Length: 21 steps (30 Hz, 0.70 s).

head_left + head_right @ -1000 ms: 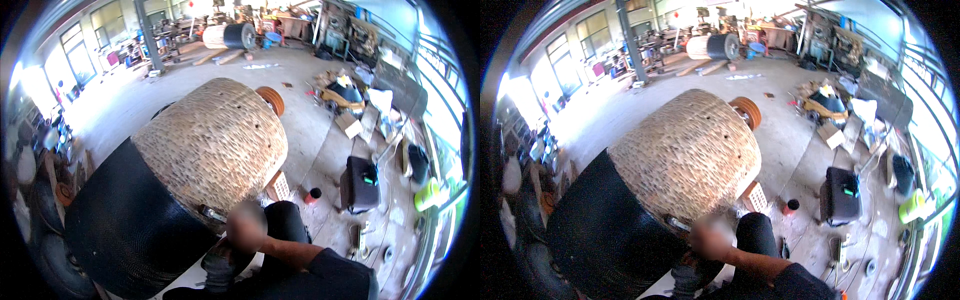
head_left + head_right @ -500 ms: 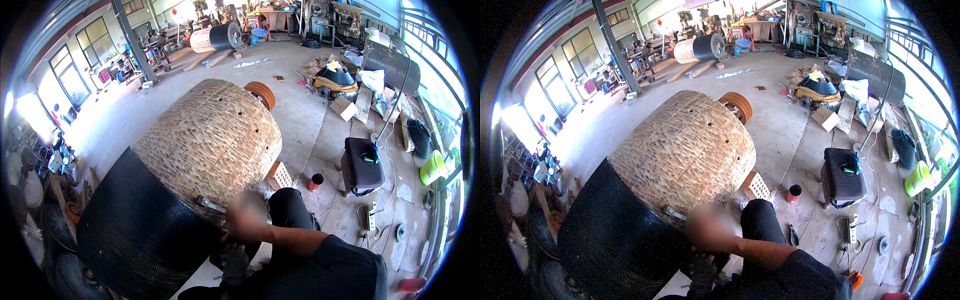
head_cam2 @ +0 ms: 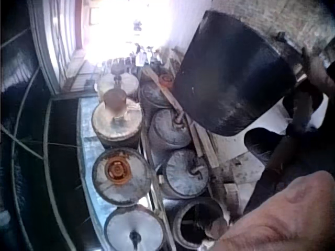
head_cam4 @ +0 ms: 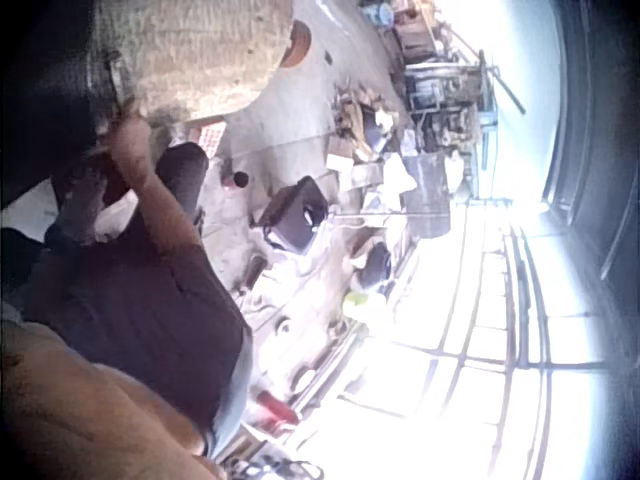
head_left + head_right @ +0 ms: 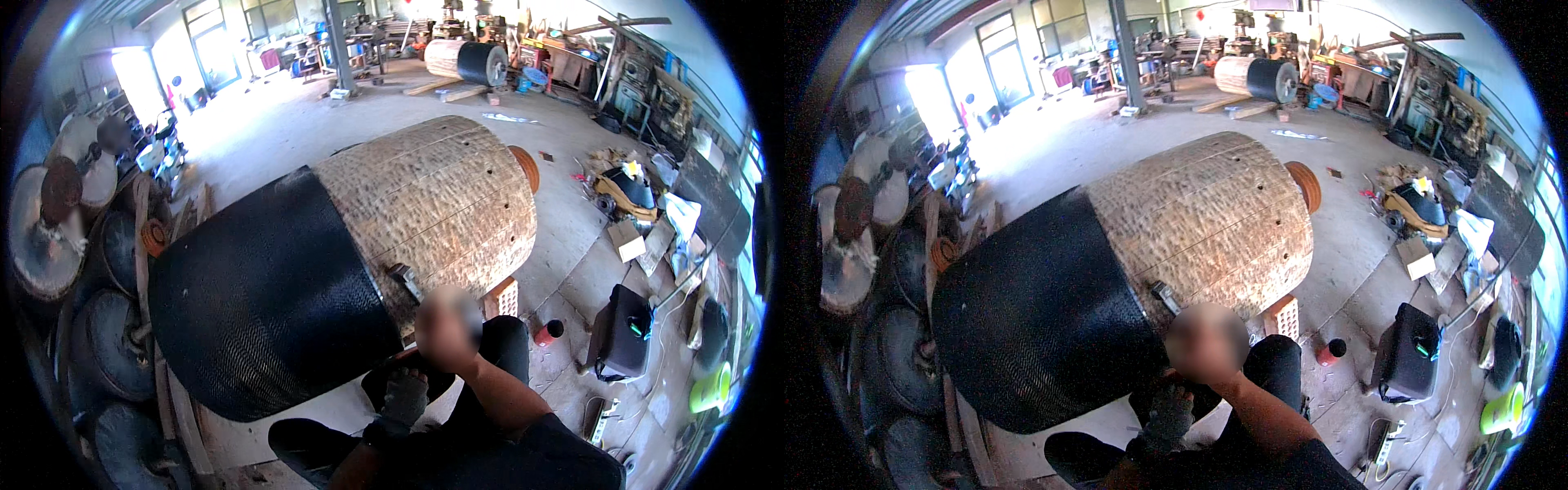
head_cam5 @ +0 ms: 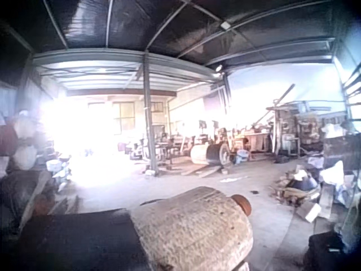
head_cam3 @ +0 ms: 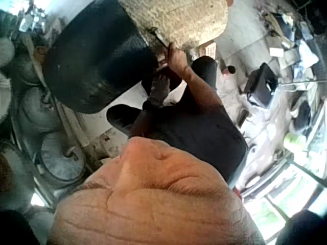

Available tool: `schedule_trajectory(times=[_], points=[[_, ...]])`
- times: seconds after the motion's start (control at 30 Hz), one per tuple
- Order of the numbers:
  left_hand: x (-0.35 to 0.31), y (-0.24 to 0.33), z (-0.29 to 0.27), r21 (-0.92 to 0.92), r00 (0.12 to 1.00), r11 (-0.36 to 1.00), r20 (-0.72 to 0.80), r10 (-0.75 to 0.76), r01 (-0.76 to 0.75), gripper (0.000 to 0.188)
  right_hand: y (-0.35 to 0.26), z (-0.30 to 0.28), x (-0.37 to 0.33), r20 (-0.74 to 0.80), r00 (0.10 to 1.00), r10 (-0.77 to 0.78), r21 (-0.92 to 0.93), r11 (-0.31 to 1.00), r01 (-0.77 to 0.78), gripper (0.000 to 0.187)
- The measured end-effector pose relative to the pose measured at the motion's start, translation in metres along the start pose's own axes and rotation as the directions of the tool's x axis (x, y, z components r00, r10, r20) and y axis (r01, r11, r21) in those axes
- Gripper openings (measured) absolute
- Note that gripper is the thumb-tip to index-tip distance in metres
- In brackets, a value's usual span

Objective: The person attaches a dark flexible mesh material to a large woven wooden structure using a hammer and small fasteners, repeatedly striking the edge of the mesh to secure it around the circumference.

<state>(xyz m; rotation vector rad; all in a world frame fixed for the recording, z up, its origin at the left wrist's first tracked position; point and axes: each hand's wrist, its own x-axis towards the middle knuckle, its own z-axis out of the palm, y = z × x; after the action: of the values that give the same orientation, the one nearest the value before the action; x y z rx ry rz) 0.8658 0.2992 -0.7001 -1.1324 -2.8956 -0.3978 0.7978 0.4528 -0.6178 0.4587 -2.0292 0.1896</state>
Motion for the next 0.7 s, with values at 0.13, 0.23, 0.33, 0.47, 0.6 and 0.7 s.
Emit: schedule_trajectory(times=[0.13,0.23,0.33,0.47,0.6,0.7], points=[[-0.01,0.004,0.011,0.076,0.957,0.997,-0.287,0.035,-0.014,0.024,0.0,0.014,-0.01,0.29,0.909,0.299,0.15,0.924,-0.352,0.03],[-0.003,0.012,0.005,0.05,0.971,0.998,-0.238,-0.023,0.036,0.023,0.006,0.02,-0.014,0.404,0.823,0.4,0.214,0.833,-0.51,0.029],[-0.002,0.004,0.013,-0.017,0.982,0.999,-0.189,0.026,-0.03,0.025,0.002,0.02,-0.008,0.378,0.834,0.402,0.252,0.822,-0.511,0.029],[0.002,0.002,0.014,-0.101,0.934,0.991,-0.353,0.046,-0.087,0.038,0.002,0.015,-0.003,0.398,0.814,0.423,0.292,0.783,-0.549,0.029],[-0.002,-0.002,0.006,-0.131,0.928,0.99,-0.36,-0.092,0.048,0.043,0.003,0.025,-0.01,0.386,0.824,0.415,0.346,0.763,-0.546,0.029],[0.006,0.002,-0.029,-0.175,0.899,0.976,-0.395,-0.19,0.13,0.031,0.009,0.023,-0.011,0.379,0.841,0.386,0.285,0.816,-0.503,0.029]])
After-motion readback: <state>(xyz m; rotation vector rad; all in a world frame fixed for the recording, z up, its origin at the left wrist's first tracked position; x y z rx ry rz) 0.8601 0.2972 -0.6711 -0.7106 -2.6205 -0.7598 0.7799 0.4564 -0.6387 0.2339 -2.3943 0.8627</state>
